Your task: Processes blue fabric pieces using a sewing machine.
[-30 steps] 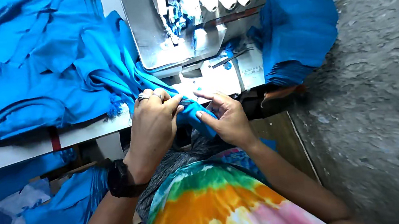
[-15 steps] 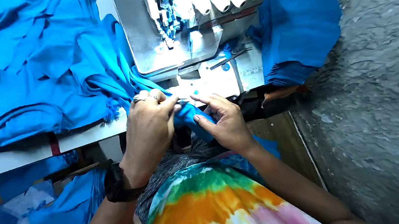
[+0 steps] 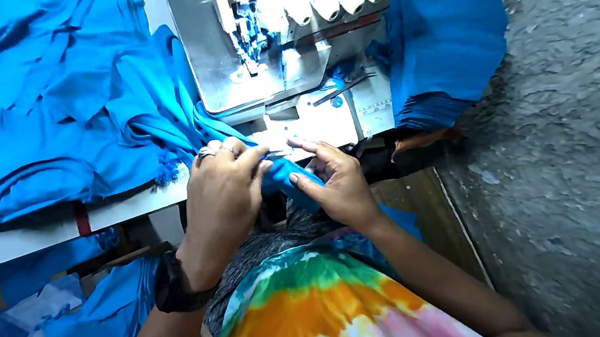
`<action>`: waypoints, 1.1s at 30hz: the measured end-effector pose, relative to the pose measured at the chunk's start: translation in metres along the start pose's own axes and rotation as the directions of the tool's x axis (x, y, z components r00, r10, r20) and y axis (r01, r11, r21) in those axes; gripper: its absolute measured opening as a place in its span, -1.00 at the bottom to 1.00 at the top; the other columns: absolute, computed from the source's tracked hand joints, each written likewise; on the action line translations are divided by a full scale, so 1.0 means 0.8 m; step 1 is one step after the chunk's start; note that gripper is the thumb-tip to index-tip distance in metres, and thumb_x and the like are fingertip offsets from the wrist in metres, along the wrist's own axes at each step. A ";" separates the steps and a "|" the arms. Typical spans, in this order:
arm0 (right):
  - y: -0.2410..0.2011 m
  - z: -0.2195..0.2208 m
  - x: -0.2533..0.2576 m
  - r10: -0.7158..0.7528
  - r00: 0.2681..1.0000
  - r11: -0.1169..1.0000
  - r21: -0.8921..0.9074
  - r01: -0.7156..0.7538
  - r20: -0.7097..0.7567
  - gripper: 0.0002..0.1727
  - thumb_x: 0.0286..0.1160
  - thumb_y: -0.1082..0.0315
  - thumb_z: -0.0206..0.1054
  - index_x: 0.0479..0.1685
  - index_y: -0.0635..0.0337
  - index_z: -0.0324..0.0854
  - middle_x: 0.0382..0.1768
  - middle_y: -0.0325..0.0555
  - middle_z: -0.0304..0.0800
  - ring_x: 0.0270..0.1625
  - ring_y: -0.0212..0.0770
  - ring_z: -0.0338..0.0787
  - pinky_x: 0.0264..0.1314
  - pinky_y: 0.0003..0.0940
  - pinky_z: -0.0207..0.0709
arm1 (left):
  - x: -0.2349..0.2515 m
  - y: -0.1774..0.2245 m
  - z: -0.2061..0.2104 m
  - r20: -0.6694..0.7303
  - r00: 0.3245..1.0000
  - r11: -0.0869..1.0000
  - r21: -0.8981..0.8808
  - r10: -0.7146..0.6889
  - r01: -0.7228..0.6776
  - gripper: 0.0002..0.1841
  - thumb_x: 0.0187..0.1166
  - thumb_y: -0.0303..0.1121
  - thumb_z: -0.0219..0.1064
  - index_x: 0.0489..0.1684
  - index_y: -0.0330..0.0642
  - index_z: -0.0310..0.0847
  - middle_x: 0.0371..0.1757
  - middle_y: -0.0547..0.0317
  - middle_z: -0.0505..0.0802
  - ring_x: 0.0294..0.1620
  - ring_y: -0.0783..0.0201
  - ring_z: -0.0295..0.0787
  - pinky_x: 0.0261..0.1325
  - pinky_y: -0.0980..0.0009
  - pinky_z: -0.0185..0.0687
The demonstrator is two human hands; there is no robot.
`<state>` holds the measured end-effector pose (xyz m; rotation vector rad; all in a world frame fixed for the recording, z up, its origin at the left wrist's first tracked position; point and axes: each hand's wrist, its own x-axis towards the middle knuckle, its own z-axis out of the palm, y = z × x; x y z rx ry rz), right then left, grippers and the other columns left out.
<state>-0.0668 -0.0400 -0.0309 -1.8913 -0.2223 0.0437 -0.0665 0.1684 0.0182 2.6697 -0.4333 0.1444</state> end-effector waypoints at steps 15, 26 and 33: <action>0.019 0.007 -0.003 0.006 0.999 0.991 0.135 -0.001 -0.039 -0.29 0.24 0.45 0.64 0.45 -0.09 0.48 0.39 -0.32 0.70 -0.24 -0.33 0.84 -0.22 -0.36 0.83 | 0.026 0.002 0.041 0.173 0.945 0.758 -0.564 -0.277 0.326 -0.88 0.54 -0.22 0.52 -0.21 -0.03 0.84 -0.52 0.30 0.79 -0.58 0.41 0.63 -0.49 0.36 0.58; 0.004 0.000 0.013 -0.012 0.991 0.990 0.139 -0.007 0.136 -0.69 0.44 0.47 0.47 0.14 0.03 0.86 0.08 -0.30 0.88 -0.05 -0.40 0.85 -0.03 -0.45 0.79 | 0.026 0.002 0.021 -0.015 0.958 0.794 -0.562 -0.287 0.229 -0.91 0.63 -0.32 0.41 -0.05 -0.03 0.75 -0.35 0.24 0.82 -0.51 0.38 0.66 -0.48 0.40 0.59; 0.005 -0.003 0.009 -0.021 0.999 0.997 0.071 0.018 0.032 -0.46 0.38 0.41 0.53 0.43 -0.07 0.73 0.13 -0.28 0.77 -0.20 -0.41 0.78 -0.21 -0.46 0.77 | 0.000 -0.017 -0.006 -0.086 0.996 0.991 -0.136 -0.010 -0.002 -0.60 0.82 0.00 0.06 0.26 0.17 0.81 -0.16 0.24 0.75 -0.11 0.22 0.68 -0.06 0.12 0.59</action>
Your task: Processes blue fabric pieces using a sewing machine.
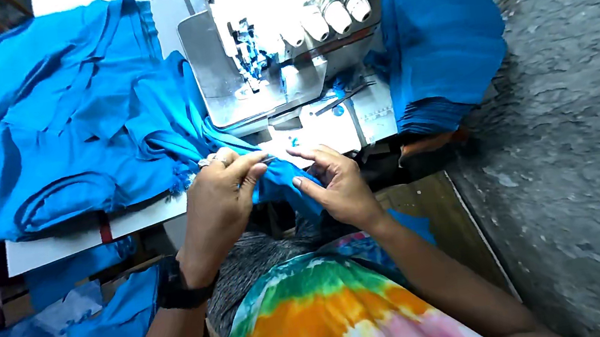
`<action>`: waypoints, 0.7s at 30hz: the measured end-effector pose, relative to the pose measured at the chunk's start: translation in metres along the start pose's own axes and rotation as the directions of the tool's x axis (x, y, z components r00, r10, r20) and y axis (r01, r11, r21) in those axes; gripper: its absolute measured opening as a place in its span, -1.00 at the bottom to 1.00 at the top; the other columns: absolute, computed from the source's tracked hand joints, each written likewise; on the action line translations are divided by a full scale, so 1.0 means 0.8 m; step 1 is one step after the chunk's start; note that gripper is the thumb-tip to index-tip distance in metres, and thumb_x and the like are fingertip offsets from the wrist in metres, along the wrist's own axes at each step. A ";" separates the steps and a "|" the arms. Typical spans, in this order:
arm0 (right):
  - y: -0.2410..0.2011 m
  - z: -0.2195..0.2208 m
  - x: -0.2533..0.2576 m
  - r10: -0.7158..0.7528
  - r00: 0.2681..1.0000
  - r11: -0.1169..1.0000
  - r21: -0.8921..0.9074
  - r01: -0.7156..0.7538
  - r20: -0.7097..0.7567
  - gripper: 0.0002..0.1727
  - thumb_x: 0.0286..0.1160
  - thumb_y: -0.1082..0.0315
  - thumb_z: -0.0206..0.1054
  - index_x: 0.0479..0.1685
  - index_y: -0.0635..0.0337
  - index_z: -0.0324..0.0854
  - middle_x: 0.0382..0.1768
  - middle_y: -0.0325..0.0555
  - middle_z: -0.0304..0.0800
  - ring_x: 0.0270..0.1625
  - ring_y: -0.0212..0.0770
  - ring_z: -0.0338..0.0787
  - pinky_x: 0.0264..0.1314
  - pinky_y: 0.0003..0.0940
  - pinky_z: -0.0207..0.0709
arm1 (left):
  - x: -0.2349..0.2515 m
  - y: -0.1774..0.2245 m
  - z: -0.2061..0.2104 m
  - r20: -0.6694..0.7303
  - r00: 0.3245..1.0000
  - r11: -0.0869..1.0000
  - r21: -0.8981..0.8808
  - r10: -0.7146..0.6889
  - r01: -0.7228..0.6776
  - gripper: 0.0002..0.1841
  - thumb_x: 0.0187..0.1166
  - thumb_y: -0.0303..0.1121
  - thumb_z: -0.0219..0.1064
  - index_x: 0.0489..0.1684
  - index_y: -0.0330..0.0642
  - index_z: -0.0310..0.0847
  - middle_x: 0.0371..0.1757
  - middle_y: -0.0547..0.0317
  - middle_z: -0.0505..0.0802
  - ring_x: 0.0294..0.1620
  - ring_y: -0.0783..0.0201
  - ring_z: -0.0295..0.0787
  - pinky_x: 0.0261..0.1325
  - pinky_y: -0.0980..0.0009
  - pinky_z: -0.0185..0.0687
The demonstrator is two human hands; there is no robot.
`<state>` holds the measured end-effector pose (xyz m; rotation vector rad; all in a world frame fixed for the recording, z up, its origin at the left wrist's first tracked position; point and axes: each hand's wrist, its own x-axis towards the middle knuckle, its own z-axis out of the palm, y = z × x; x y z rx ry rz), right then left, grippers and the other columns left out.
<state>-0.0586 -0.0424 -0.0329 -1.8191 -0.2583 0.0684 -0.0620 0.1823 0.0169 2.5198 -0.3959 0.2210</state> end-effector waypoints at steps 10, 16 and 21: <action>-0.007 0.002 -0.003 -0.091 0.996 0.992 -0.093 0.090 -0.013 -0.49 0.42 0.38 0.50 0.44 0.03 0.71 0.18 -0.23 0.75 -0.15 -0.46 0.76 -0.17 -0.53 0.74 | 0.009 0.010 0.022 0.055 0.994 0.973 0.206 0.099 -0.108 -0.65 0.76 -0.02 0.16 0.11 0.13 0.88 -0.15 0.14 0.79 -0.06 0.07 0.70 0.05 0.04 0.54; -0.003 0.001 -0.002 -0.076 0.997 0.995 -0.064 0.075 -0.010 -0.48 0.42 0.40 0.50 0.45 0.03 0.71 0.19 -0.21 0.74 -0.11 -0.44 0.78 -0.14 -0.53 0.76 | 0.014 0.016 0.032 0.040 0.992 0.969 0.213 0.122 -0.128 -0.67 0.75 -0.04 0.18 0.05 0.14 0.90 -0.23 0.17 0.77 -0.10 0.09 0.69 0.01 0.08 0.53; 0.004 -0.002 0.000 -0.075 0.997 0.996 -0.048 0.075 -0.004 -0.47 0.40 0.39 0.51 0.45 0.01 0.72 0.16 -0.22 0.75 -0.13 -0.45 0.77 -0.16 -0.52 0.76 | 0.013 0.006 0.026 0.013 0.997 0.978 0.196 0.075 -0.076 -0.72 0.73 -0.08 0.23 -0.05 0.11 0.90 -0.24 0.19 0.79 -0.07 0.10 0.71 0.06 0.03 0.54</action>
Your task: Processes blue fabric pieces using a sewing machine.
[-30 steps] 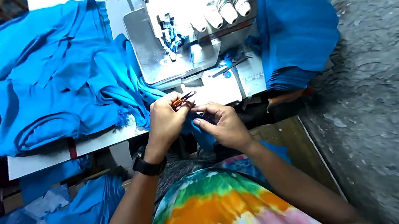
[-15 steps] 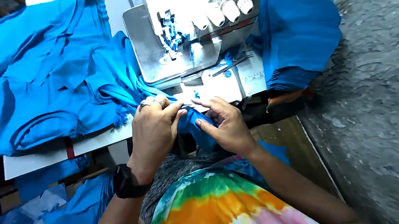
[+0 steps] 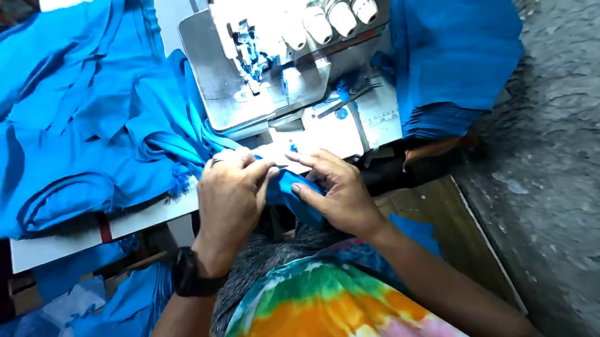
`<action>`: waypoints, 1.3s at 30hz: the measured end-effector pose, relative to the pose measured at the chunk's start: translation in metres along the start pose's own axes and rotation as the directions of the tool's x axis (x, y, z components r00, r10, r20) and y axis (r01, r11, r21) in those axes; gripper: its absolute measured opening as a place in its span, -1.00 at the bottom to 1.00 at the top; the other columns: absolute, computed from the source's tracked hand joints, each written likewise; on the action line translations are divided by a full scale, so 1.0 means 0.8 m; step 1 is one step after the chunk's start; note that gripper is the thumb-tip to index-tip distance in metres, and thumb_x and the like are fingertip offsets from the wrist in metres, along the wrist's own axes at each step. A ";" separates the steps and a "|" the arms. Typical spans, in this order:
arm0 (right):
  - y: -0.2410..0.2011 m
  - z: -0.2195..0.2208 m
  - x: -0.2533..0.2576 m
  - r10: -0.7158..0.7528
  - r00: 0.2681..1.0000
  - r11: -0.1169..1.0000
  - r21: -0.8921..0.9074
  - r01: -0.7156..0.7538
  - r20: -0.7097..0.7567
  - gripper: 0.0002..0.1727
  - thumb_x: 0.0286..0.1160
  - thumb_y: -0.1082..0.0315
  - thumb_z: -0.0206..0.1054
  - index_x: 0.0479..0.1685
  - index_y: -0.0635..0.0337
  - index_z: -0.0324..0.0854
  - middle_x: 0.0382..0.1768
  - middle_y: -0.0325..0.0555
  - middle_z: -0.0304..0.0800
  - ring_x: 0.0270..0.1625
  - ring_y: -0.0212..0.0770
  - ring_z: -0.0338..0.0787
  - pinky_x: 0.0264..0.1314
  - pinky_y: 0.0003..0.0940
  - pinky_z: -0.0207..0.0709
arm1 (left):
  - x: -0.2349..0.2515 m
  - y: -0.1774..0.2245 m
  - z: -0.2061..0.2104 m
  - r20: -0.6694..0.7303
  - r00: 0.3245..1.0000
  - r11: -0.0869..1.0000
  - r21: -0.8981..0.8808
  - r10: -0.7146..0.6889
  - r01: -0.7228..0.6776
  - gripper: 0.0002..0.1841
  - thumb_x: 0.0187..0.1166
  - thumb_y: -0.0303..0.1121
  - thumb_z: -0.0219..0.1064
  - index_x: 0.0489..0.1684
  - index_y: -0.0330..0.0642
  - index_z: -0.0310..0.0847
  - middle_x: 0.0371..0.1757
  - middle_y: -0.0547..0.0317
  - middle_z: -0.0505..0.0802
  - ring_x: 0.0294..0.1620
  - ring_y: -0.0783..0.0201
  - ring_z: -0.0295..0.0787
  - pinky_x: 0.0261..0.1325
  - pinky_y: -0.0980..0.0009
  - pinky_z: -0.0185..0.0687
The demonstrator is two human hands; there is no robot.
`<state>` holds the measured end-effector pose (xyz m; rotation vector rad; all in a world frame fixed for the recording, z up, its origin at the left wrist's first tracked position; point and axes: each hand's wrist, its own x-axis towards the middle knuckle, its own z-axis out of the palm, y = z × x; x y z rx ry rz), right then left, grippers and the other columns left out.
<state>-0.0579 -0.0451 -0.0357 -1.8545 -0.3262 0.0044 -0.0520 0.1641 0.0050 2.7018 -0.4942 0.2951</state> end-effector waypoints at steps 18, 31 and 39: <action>0.080 -0.006 -0.054 0.364 0.810 0.778 0.327 -0.536 0.460 -0.69 0.44 0.42 0.53 0.12 0.33 0.73 -0.02 -0.15 0.81 0.00 -0.50 0.75 0.18 -0.52 0.67 | 0.123 0.097 0.164 0.213 0.977 0.999 -0.039 -0.008 0.017 -0.73 0.64 -0.26 0.34 0.21 -0.05 0.74 0.12 -0.12 0.76 0.09 -0.11 0.76 0.10 -0.15 0.69; 0.045 -0.029 -0.044 0.396 0.897 0.722 0.538 -0.435 0.195 -0.77 0.24 0.53 0.61 -0.14 0.33 0.76 -0.30 -0.17 0.91 -0.22 -0.39 0.88 -0.04 -0.43 0.82 | 0.092 0.082 0.019 0.055 0.998 0.876 -0.482 0.014 0.014 -0.88 0.63 -0.37 0.39 -0.07 -0.21 0.73 -0.19 0.17 0.82 -0.20 0.35 0.78 -0.10 0.38 0.76; -0.026 0.004 -0.003 0.137 0.976 0.830 0.517 -0.206 0.169 -0.45 -0.12 0.40 0.83 -0.13 0.04 0.59 -0.39 -0.34 0.79 -0.40 -0.50 0.77 -0.31 -0.58 0.73 | -0.079 0.083 0.017 -0.065 0.924 0.715 -0.655 -0.376 0.245 -0.78 0.43 -0.26 0.58 -0.30 -0.23 0.75 -0.21 0.22 0.85 -0.15 0.45 0.81 -0.03 0.49 0.81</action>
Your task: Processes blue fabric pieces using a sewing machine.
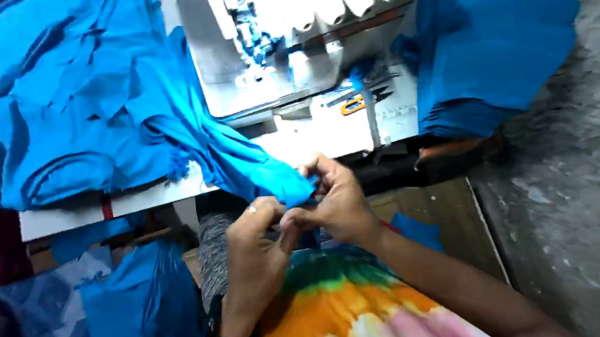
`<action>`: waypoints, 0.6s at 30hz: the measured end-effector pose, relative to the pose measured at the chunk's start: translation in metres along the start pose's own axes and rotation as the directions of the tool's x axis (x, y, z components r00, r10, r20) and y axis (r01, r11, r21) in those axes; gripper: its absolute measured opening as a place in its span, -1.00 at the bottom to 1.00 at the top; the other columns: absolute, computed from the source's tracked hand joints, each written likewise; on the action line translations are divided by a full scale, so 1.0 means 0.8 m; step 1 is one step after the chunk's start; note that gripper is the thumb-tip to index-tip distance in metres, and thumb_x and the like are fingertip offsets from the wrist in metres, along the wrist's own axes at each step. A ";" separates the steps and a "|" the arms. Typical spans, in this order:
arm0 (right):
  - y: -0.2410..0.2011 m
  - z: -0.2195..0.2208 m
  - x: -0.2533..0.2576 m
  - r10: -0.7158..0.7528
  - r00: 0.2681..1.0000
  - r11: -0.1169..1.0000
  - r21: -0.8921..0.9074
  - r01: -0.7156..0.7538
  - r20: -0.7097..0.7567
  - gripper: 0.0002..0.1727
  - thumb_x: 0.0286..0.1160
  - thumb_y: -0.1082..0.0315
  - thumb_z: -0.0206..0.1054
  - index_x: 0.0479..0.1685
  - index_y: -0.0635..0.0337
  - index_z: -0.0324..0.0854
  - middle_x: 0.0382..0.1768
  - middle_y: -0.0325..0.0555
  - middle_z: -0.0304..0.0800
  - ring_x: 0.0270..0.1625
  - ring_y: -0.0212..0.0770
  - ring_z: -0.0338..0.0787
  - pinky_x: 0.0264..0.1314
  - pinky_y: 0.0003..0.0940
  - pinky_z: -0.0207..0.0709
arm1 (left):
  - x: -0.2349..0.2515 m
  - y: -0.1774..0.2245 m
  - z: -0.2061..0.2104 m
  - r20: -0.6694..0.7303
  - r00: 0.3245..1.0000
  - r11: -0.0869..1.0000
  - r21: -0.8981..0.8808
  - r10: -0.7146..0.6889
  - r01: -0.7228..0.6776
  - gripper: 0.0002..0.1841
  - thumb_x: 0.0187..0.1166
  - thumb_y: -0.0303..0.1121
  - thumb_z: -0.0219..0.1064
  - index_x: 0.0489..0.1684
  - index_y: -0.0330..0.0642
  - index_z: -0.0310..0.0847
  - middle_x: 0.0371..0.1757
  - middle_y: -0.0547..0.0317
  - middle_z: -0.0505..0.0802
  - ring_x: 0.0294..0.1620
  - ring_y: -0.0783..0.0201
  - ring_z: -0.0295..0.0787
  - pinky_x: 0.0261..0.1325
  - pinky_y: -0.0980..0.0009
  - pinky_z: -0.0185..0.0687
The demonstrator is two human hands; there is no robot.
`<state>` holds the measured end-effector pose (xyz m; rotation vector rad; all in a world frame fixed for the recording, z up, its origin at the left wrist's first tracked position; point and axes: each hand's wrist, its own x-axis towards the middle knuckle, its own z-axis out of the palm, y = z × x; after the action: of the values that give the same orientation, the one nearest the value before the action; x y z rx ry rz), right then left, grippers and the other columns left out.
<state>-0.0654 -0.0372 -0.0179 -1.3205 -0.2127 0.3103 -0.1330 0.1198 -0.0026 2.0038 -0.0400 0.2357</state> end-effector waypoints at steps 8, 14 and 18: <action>-0.033 -0.004 0.034 -0.324 0.924 0.867 -0.329 0.375 0.201 -0.84 0.26 0.54 0.51 -0.19 0.17 0.81 -0.01 -0.20 0.77 0.04 -0.39 0.78 0.03 -0.52 0.77 | 0.030 0.005 -0.064 -0.105 0.975 0.981 0.005 0.195 -0.196 -0.72 0.57 -0.48 0.39 0.18 -0.02 0.61 -0.01 0.40 0.82 -0.04 0.56 0.76 0.05 0.58 0.76; -0.027 0.030 0.040 -0.190 0.981 0.967 -0.166 0.193 0.034 -0.71 0.80 0.27 0.19 -0.38 0.07 0.63 -0.55 -0.41 0.64 -0.51 -0.60 0.62 -0.45 -0.67 0.56 | 0.069 -0.012 -0.068 -0.184 0.963 0.977 -0.047 0.195 -0.207 -0.82 0.79 -0.30 0.21 -0.21 -0.14 0.64 -0.18 0.39 0.71 -0.11 0.60 0.66 -0.01 0.62 0.63; -0.011 0.051 0.046 -0.218 0.965 0.949 -0.262 0.174 -0.147 -0.61 0.86 0.19 0.12 -0.41 0.11 0.66 -0.61 -0.33 0.64 -0.58 -0.51 0.64 -0.53 -0.58 0.58 | 0.073 -0.017 -0.042 -0.271 0.962 0.990 -0.143 -0.041 0.002 -0.78 0.85 -0.29 0.08 -0.23 -0.08 0.56 -0.33 0.39 0.67 -0.32 0.58 0.64 -0.25 0.62 0.60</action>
<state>-0.0435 0.0106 -0.0003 -1.5510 -0.2388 -0.0036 -0.0790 0.1606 0.0102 1.8141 0.1377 0.4812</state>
